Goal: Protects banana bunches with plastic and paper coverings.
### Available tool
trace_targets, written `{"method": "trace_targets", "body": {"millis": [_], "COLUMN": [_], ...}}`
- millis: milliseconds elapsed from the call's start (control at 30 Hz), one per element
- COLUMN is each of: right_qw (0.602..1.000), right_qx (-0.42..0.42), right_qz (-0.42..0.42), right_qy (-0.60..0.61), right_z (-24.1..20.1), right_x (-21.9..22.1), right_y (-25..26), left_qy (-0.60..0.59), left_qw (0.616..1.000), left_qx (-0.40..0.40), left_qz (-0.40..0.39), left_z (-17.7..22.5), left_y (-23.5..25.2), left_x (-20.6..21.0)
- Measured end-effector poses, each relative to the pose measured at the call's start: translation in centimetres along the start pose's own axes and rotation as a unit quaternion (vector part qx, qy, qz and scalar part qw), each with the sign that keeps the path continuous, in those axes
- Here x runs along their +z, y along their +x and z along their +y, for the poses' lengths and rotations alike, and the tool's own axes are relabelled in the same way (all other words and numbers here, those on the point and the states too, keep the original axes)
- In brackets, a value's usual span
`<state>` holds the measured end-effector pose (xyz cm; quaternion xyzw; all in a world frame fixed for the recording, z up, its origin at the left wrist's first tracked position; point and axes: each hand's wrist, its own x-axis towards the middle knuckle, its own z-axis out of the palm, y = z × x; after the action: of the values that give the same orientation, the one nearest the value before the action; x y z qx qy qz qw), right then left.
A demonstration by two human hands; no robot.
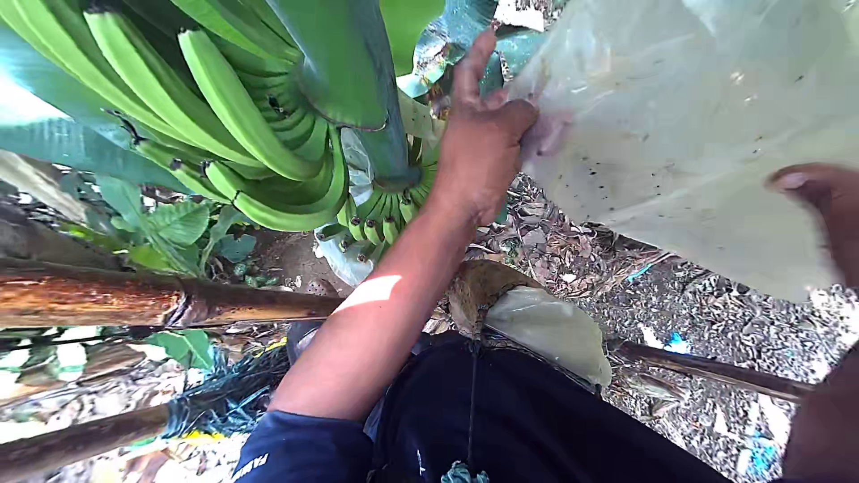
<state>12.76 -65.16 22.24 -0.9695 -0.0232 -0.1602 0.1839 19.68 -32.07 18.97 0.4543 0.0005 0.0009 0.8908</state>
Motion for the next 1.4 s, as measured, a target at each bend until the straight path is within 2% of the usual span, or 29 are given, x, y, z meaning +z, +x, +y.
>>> {"method": "trace_targets", "body": {"millis": [67, 100, 167, 233, 300, 367, 433, 500, 567, 600, 633, 667, 733, 767, 800, 833, 900, 933, 967, 1000, 1033, 1133, 1233, 1333, 1400], "right_qw": [0.994, 0.987, 0.973, 0.964, 0.953, 0.933, 0.924, 0.924, 0.909, 0.901, 0.903, 0.926, 0.976, 0.987, 0.987, 0.981, 0.96, 0.947, 0.934, 0.922, 0.912, 0.924, 0.935, 0.93, 0.921], "right_qx": [-0.09, -0.127, -0.153, -0.149, -0.137, -0.146, -0.094, -0.052, -0.091, -0.112, -0.122, -0.122, -0.119, -0.123, -0.144, -0.177, -0.245, -0.272, -0.287, -0.298, -0.319, -0.292, -0.264, -0.261, -0.249], "right_qz": [0.034, 0.044, 0.069, 0.078, 0.052, -0.04, -0.104, -0.052, 0.055, 0.081, 0.078, 0.062, 0.008, -0.027, -0.055, -0.08, -0.13, -0.154, -0.176, -0.199, -0.211, -0.224, -0.221, -0.248, -0.299], "right_qy": [0.044, 0.088, 0.159, 0.207, 0.265, 0.326, 0.355, 0.376, 0.403, 0.411, 0.404, 0.352, 0.182, 0.103, 0.046, 0.008, -0.049, -0.079, -0.116, -0.146, -0.147, -0.109, -0.08, -0.067, -0.035], "right_z": [-7.9, -9.9, -10.6, -10.1, -10.3, -10.7, -11.4, -11.3, -10.3, -9.6, -8.8, -7.9, -6.4, -5.9, -5.6, -5.5, -7.3, -8.5, -9.2, -9.1, -8.0, -3.8, 0.2, 1.3, -0.2], "right_x": [4.6, 7.4, 12.2, 13.8, 12.7, 11.1, 10.9, 12.0, 12.7, 12.2, 11.1, 9.5, 5.4, 3.8, 2.7, 2.1, 1.3, 1.2, 1.3, 1.6, 2.2, 4.2, 6.4, 9.7, 12.3], "right_y": [-2.6, -3.2, -2.5, -0.5, 0.9, 1.1, 0.2, -0.1, 1.4, 2.4, 3.5, 4.6, 6.4, 7.2, 8.0, 8.5, 8.1, 7.4, 6.6, 6.1, 6.1, 7.6, 8.6, 8.1, 7.6], "left_qy": [-0.018, -0.023, -0.021, -0.026, -0.037, -0.056, -0.073, -0.081, -0.06, -0.042, -0.02, 0.001, 0.086, 0.172, 0.292, 0.417, 0.569, 0.605, 0.622, 0.62, 0.611, 0.613, 0.594, 0.541, 0.513], "left_qw": [0.999, 0.998, 0.997, 0.997, 0.996, 0.995, 0.992, 0.985, 0.978, 0.977, 0.98, 0.984, 0.991, 0.984, 0.955, 0.899, 0.782, 0.743, 0.715, 0.703, 0.709, 0.747, 0.79, 0.82, 0.824], "left_qx": [-0.039, -0.054, -0.065, -0.069, -0.08, -0.085, -0.1, -0.125, -0.149, -0.154, -0.147, -0.132, -0.07, -0.015, 0.057, 0.132, 0.251, 0.275, 0.301, 0.327, 0.33, 0.202, 0.044, -0.169, -0.235], "left_qz": [0.019, 0.02, 0.02, 0.004, -0.011, -0.02, -0.031, -0.082, -0.13, -0.138, -0.133, -0.12, -0.077, -0.045, -0.017, 0.0, -0.039, -0.079, -0.106, -0.116, -0.124, -0.158, -0.146, -0.086, -0.044], "left_z": [-0.4, -0.6, -0.7, -0.4, 0.0, 0.2, 0.8, 1.3, 2.0, 2.4, 2.8, 3.4, 4.6, 4.9, 4.9, 4.5, 2.5, 0.9, -1.0, -2.7, -3.5, -3.0, -3.9, -4.0, -3.2], "left_y": [-0.7, -1.2, -2.1, -3.0, -3.6, -3.8, -4.0, -4.3, -4.5, -4.6, -4.6, -4.5, -4.0, -4.0, -4.2, -4.8, -6.5, -7.3, -7.6, -7.3, -6.8, -7.7, -11.8, -16.9, -20.0], "left_x": [1.6, 2.5, 3.6, 3.4, 3.0, 2.9, 3.2, 3.4, 3.3, 3.0, 2.7, 2.0, 0.5, -0.2, -0.5, -0.1, 2.2, 3.7, 4.5, 4.6, 4.0, 0.2, -5.3, -12.0, -15.2]}}
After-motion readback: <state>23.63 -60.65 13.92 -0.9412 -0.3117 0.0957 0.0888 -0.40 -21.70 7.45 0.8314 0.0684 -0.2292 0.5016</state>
